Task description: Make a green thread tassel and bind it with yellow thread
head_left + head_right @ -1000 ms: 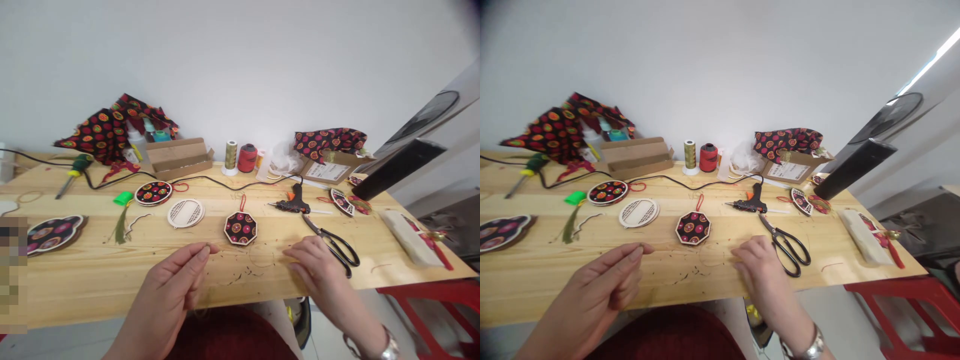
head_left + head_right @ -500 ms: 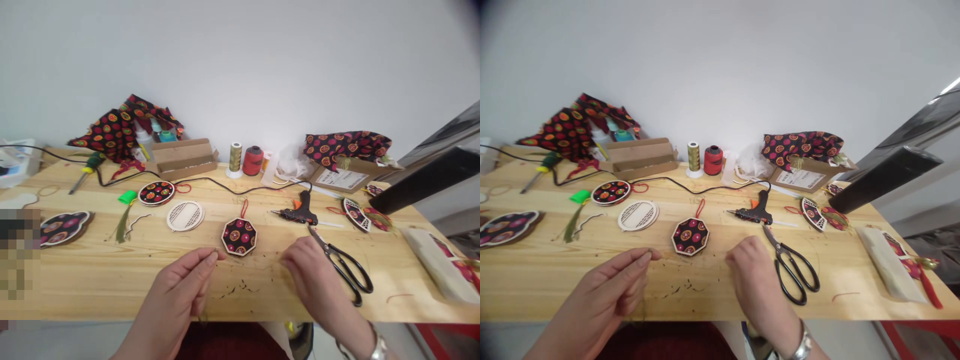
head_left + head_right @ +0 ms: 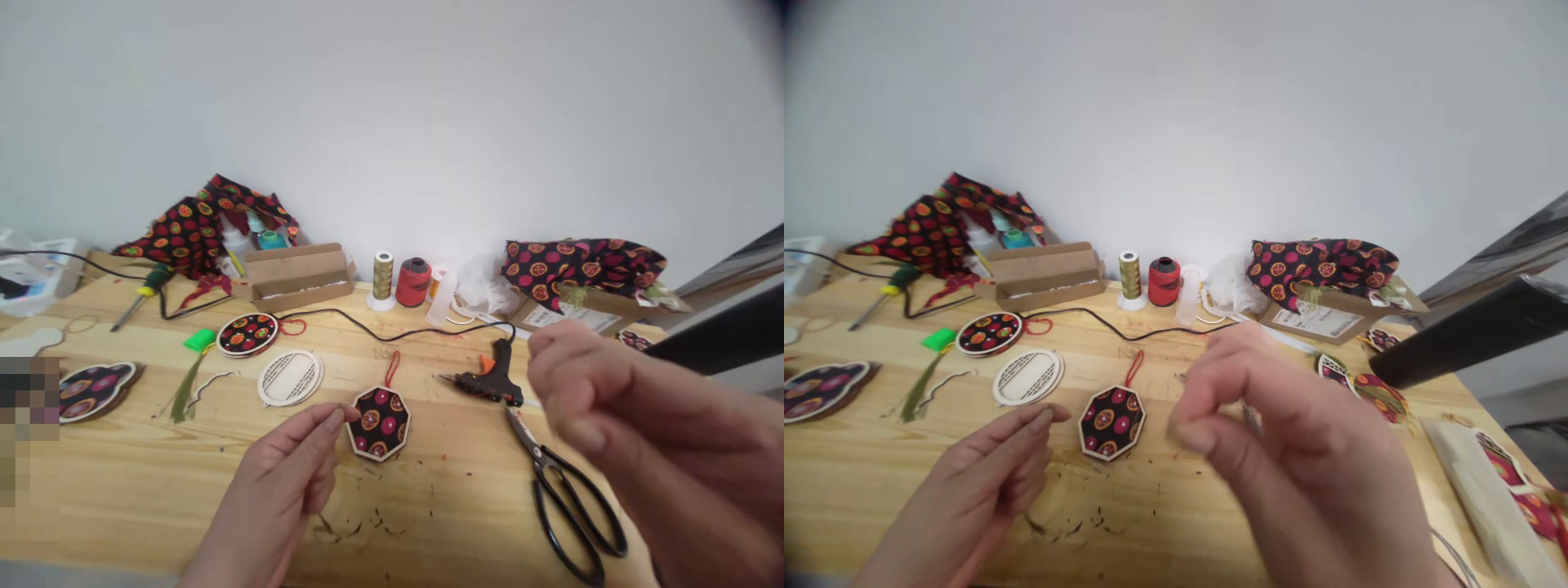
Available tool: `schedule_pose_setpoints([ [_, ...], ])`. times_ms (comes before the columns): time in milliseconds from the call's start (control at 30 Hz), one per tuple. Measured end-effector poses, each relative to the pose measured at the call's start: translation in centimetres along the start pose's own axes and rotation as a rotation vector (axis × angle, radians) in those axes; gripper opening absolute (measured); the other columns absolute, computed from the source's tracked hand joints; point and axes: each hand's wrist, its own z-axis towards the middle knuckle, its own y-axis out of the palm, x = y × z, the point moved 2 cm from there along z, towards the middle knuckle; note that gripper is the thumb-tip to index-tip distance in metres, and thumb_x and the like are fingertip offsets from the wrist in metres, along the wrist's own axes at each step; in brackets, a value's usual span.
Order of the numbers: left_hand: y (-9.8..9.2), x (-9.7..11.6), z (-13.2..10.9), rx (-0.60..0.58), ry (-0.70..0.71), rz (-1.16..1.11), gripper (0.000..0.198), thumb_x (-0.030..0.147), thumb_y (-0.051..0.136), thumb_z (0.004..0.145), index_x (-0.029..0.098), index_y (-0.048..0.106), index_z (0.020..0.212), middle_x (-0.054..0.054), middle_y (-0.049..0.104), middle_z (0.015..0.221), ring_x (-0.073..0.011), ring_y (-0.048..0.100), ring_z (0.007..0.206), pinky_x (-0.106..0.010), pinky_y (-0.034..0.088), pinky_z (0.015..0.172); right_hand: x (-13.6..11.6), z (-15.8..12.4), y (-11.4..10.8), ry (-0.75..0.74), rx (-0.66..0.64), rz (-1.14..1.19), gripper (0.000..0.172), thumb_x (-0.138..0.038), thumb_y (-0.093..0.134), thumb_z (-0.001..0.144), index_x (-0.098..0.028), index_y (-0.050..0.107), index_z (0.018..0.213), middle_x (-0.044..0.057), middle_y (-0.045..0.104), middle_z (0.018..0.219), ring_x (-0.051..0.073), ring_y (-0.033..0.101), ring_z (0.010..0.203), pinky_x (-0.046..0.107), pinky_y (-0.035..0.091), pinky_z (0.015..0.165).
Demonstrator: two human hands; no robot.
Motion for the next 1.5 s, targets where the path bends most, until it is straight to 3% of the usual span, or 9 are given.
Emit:
schedule_pose_setpoints([
  [167, 0.2, 2.8, 0.5, 0.065, 0.114, -0.117, 0.013, 0.027, 0.072, 0.071, 0.018, 0.068, 0.078, 0.009, 0.031, 0.049, -0.0059, 0.021, 0.044, -0.015, 0.022, 0.038, -0.5, 1.2, 2.5, -0.124, -0.623, 0.104, 0.011, -0.023, 0.056, 0.085, -0.028, 0.063, 0.078, -0.002, 0.061, 0.073, 0.011, 0.056, 0.060, 0.018, 0.048, 0.052],
  [333, 2.1, 4.0, 0.6, 0.085, 0.084, -0.072, 0.019, 0.031, 0.074, 0.067, 0.017, 0.071, 0.079, 0.008, 0.036, 0.046, -0.0054, 0.023, 0.043, -0.016, 0.020, 0.038, 0.2, 2.9, 4.6, -0.354, -0.777, -0.128, 0.016, -0.017, 0.055, 0.087, -0.021, 0.056, 0.072, -0.002, 0.059, 0.077, 0.011, 0.051, 0.071, 0.017, 0.046, 0.062],
  [467, 3.7, 3.4, 1.7, -0.014, 0.074, 0.054, 0.017, 0.033, 0.071, 0.071, 0.017, 0.073, 0.077, 0.004, 0.048, 0.046, -0.0053, 0.024, 0.042, -0.018, 0.018, 0.039, 1.3, 4.7, 5.3, -0.533, -0.687, -0.397, 0.018, -0.008, 0.047, 0.086, -0.018, 0.056, 0.076, 0.003, 0.059, 0.079, 0.018, 0.045, 0.076, 0.032, 0.042, 0.073],
  [667, 3.4, 2.3, 3.1, -0.169, 0.046, 0.187, 0.023, 0.036, 0.066, 0.076, 0.017, 0.075, 0.086, 0.009, 0.028, 0.040, -0.0071, 0.018, 0.043, -0.022, 0.013, 0.042, 3.8, 5.4, 5.7, -0.393, -0.625, -0.524, 0.021, -0.001, 0.045, 0.084, -0.016, 0.058, 0.077, 0.004, 0.055, 0.076, 0.018, 0.042, 0.079, 0.035, 0.038, 0.078],
  [900, 2.3, 1.7, 2.9, -0.336, -0.006, 0.320, 0.022, 0.035, 0.065, 0.077, 0.020, 0.076, 0.089, 0.005, 0.042, 0.048, -0.0082, 0.022, 0.045, -0.025, 0.012, 0.045, 2.9, 5.1, 6.7, -0.322, -0.599, -0.545, 0.021, -0.001, 0.047, 0.083, -0.016, 0.058, 0.074, 0.003, 0.056, 0.076, 0.018, 0.042, 0.079, 0.034, 0.039, 0.075],
  [1000, 1.7, 1.9, 2.8, -0.355, 0.009, 0.308, 0.019, 0.034, 0.065, 0.078, 0.022, 0.076, 0.086, 0.001, 0.054, 0.055, -0.0098, 0.030, 0.048, -0.025, 0.018, 0.046, 2.6, 4.6, 6.8, -0.242, -0.474, -0.497, 0.021, -0.004, 0.047, 0.086, -0.016, 0.059, 0.074, 0.004, 0.058, 0.076, 0.018, 0.045, 0.081, 0.033, 0.040, 0.075],
  [1167, 0.2, 1.9, 2.4, -0.298, 0.022, 0.306, 0.016, 0.033, 0.067, 0.074, 0.022, 0.077, 0.079, -0.001, 0.061, 0.061, -0.0104, 0.033, 0.048, -0.024, 0.023, 0.046, 3.5, 1.9, 7.2, 0.118, -0.083, -0.202, 0.014, -0.016, 0.052, 0.087, -0.020, 0.066, 0.086, 0.003, 0.063, 0.084, 0.016, 0.055, 0.080, 0.029, 0.045, 0.072],
  [1367, -0.6, 1.5, 1.8, -0.350, 0.017, 0.332, 0.016, 0.033, 0.066, 0.075, 0.023, 0.077, 0.080, -0.003, 0.067, 0.072, -0.0094, 0.030, 0.048, -0.023, 0.023, 0.045, 4.5, -1.7, 10.6, 0.616, 0.043, 0.479, 0.013, -0.027, 0.071, 0.069, -0.018, 0.070, 0.078, 0.001, 0.069, 0.075, 0.013, 0.061, 0.067, 0.025, 0.048, 0.064],
  [1500, -0.5, 1.1, 1.3, -0.374, 0.029, 0.336, 0.016, 0.033, 0.067, 0.074, 0.022, 0.077, 0.077, -0.001, 0.063, 0.063, -0.0080, 0.027, 0.045, -0.022, 0.020, 0.042, 4.4, -2.2, 11.9, 0.719, 0.091, 0.692, 0.019, -0.027, 0.077, 0.062, -0.016, 0.071, 0.076, 0.002, 0.070, 0.072, 0.012, 0.060, 0.066, 0.025, 0.047, 0.064],
])
